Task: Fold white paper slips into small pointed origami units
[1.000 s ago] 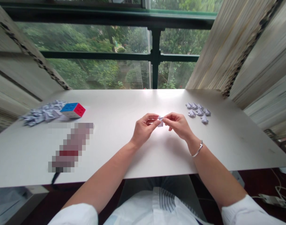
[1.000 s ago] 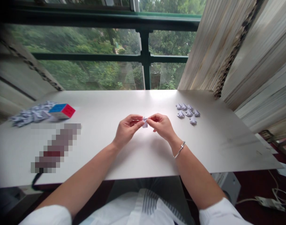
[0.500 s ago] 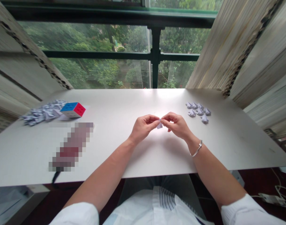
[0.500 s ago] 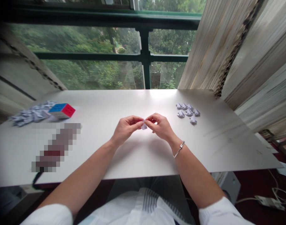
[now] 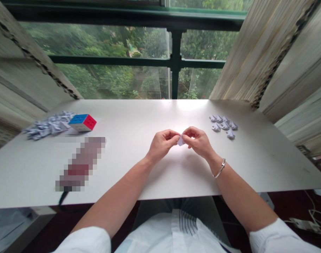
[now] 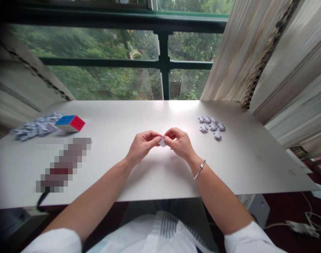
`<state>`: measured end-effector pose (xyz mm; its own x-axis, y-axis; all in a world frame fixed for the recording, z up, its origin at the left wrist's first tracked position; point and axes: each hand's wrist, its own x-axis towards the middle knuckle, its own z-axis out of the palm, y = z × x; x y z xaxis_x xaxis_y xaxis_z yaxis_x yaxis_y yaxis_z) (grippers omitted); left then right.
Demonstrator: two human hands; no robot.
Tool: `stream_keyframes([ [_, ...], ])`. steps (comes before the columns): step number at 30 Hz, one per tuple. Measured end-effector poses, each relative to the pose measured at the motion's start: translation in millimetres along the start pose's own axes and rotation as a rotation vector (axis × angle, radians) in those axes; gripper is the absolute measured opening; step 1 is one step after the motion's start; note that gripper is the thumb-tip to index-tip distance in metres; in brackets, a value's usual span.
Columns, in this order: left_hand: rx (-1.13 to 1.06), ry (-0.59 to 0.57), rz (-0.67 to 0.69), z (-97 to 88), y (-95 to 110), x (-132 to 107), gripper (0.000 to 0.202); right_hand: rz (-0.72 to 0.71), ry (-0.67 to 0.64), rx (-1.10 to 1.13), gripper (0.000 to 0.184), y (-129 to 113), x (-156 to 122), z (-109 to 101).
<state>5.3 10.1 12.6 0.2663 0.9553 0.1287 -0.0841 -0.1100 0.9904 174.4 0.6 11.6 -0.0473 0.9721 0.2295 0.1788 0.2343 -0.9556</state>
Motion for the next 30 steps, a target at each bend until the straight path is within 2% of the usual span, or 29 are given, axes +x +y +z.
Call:
stream_keyframes([
  [5, -0.016, 0.007, 0.000, 0.2, 0.4, 0.6, 0.020, 0.000, -0.006, 0.021, 0.014, 0.5, -1.1, 2.7],
  [16, 0.099, 0.023, 0.026, 1.9, -1.0, -0.7, 0.016, -0.081, 0.011, -0.105, 0.014, 4.8, -2.2, 2.9],
  [24, 0.028, 0.040, 0.001, 2.1, -0.7, -0.2, 0.019, 0.043, -0.055, 0.064, 0.022, -1.3, -1.5, 2.1],
  [30, -0.049, 0.022, -0.044, 1.5, 0.2, 0.7, 0.023, 0.067, -0.057, 0.168, 0.025, 1.5, 0.3, 0.3],
])
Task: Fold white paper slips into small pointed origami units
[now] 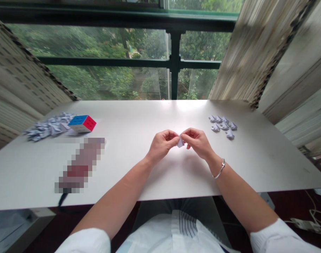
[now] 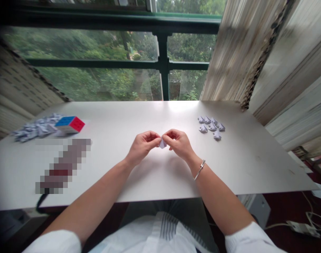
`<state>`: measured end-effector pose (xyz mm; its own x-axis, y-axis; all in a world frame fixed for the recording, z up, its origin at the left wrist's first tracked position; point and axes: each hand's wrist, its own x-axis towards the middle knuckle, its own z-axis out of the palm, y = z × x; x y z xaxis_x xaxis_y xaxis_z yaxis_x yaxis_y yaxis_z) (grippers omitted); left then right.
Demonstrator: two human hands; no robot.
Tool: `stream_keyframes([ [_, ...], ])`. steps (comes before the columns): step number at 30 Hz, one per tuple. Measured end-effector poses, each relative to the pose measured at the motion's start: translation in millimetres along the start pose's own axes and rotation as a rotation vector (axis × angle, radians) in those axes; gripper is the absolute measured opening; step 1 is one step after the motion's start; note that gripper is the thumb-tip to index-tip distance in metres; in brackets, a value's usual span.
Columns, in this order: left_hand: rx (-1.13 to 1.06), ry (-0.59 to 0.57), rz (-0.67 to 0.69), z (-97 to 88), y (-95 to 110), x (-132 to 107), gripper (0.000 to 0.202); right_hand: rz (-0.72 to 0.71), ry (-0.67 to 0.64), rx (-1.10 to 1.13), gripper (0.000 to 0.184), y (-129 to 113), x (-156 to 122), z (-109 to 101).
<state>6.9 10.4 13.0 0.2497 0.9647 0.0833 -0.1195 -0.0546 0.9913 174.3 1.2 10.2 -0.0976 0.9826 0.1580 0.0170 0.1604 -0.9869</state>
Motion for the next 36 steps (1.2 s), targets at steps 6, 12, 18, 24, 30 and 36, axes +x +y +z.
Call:
stream_keyframes([
  [6, -0.016, -0.079, -0.073, -5.4, 3.6, 2.0, 0.026, 0.037, -0.020, 0.071, 0.026, -0.3, -0.2, 0.9],
  [12, 0.004, -0.092, -0.011, -3.9, 0.9, 0.0, 0.027, 0.068, -0.031, 0.096, 0.026, -2.9, -0.8, 0.5],
  [18, 0.007, -0.035, 0.049, 2.6, -2.1, -3.0, 0.027, -0.030, 0.027, 0.068, 0.024, 3.6, -2.0, 6.3],
  [24, -0.050, 0.038, 0.000, 1.0, -2.1, 1.7, 0.027, -0.070, 0.054, 0.087, 0.028, 4.6, -1.6, 6.5],
  [30, -0.046, 0.037, 0.013, -0.3, -0.7, 1.8, 0.026, -0.087, 0.062, 0.101, 0.032, 5.4, -1.5, 6.5],
  [36, -0.087, -0.002, -0.047, -3.1, -0.5, 2.0, 0.029, -0.096, 0.075, 0.071, 0.034, 4.4, -1.4, 9.3],
])
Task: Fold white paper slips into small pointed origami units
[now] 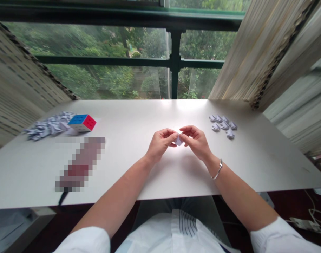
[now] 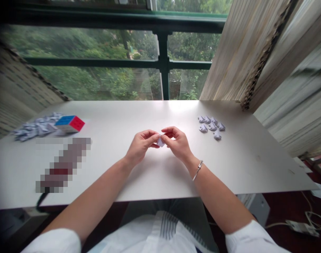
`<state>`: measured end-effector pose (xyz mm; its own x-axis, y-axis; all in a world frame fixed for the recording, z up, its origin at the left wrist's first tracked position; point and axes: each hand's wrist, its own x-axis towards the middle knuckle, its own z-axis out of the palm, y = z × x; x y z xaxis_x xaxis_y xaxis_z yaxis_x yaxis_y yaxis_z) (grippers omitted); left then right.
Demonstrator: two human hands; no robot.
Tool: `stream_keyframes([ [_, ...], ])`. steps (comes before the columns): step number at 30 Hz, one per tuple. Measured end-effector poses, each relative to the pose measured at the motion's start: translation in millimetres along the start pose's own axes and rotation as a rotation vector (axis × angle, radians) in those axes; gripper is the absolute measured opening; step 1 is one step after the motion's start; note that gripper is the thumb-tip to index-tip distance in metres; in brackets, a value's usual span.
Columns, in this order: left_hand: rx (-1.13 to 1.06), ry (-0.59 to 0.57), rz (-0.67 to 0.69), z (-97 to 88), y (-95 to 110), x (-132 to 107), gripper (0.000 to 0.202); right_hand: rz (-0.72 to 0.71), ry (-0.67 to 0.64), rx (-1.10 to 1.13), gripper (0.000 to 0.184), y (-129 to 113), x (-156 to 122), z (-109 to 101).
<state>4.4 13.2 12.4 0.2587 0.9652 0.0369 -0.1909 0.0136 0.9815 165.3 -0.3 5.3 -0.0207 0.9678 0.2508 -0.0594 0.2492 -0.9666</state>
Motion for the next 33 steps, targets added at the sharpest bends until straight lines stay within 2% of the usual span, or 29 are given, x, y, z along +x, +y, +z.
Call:
stream_keyframes([
  [4, -0.015, -0.005, -0.019, 1.2, -2.4, 0.3, 0.027, -0.022, 0.002, -0.034, 0.034, 0.7, -1.2, 1.8],
  [9, -0.022, 0.066, -0.031, 5.9, -5.9, -0.9, 0.024, -0.016, 0.006, -0.025, 0.032, 1.7, -2.8, 4.2],
  [14, -0.016, 0.006, -0.065, 2.8, -3.0, -0.9, 0.032, 0.023, 0.021, 0.019, 0.035, 1.1, -0.9, 3.6],
  [18, 0.053, -0.025, -0.029, -0.1, -1.7, 0.2, 0.034, 0.032, 0.015, 0.037, 0.039, 1.5, 0.4, 2.7],
  [22, 0.059, 0.066, 0.024, -0.3, -2.8, 2.3, 0.036, 0.053, 0.027, 0.030, 0.042, 0.6, 0.2, 2.3],
  [26, 0.017, 0.158, 0.063, -1.1, -2.5, 4.8, 0.039, 0.079, 0.029, -0.050, 0.034, -1.1, 0.0, 0.9],
  [30, 0.021, 0.145, 0.065, -1.7, -3.2, 5.3, 0.039, 0.135, -0.061, -0.118, 0.032, -2.1, -0.1, -0.1],
  [33, 0.057, 0.133, 0.074, -1.1, -6.4, 4.7, 0.038, 0.157, -0.074, -0.130, 0.032, -1.5, -0.4, 0.0],
])
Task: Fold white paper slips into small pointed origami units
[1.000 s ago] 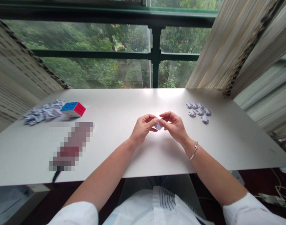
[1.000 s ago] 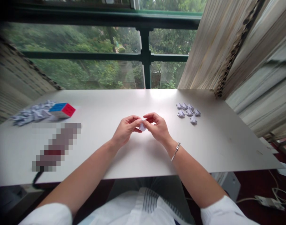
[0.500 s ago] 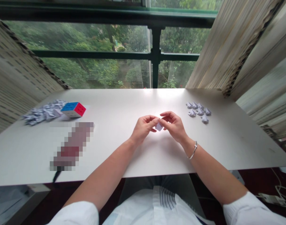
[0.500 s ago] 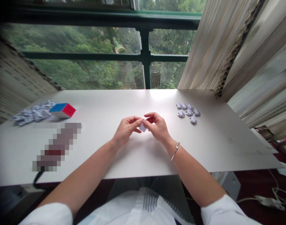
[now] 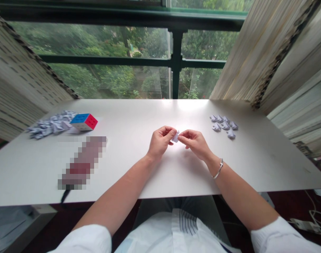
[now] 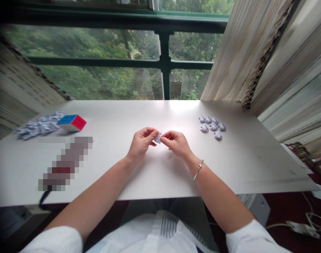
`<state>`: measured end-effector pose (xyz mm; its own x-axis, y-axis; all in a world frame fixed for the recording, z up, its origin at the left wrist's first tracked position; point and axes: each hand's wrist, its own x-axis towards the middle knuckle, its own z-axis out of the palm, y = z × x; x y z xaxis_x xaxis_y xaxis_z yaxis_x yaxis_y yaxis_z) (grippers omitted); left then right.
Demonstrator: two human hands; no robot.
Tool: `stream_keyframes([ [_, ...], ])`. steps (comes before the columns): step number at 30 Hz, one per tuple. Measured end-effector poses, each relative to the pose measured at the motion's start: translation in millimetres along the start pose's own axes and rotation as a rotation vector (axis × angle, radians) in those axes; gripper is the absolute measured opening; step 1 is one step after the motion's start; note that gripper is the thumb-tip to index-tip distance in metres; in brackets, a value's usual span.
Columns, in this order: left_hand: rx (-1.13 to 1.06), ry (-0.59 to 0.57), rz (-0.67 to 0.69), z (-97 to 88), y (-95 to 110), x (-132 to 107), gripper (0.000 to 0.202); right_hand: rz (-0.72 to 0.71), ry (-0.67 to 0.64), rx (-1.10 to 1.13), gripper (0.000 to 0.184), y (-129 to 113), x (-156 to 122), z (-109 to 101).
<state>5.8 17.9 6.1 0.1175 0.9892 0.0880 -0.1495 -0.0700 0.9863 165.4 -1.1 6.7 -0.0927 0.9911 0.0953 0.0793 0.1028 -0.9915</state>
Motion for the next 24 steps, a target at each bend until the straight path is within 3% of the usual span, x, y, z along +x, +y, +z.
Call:
stream_keyframes([
  [24, -0.016, 0.026, 0.067, -0.2, -5.7, 2.2, 0.037, 0.110, -0.056, 0.163, 0.031, -6.2, -1.7, -1.8],
])
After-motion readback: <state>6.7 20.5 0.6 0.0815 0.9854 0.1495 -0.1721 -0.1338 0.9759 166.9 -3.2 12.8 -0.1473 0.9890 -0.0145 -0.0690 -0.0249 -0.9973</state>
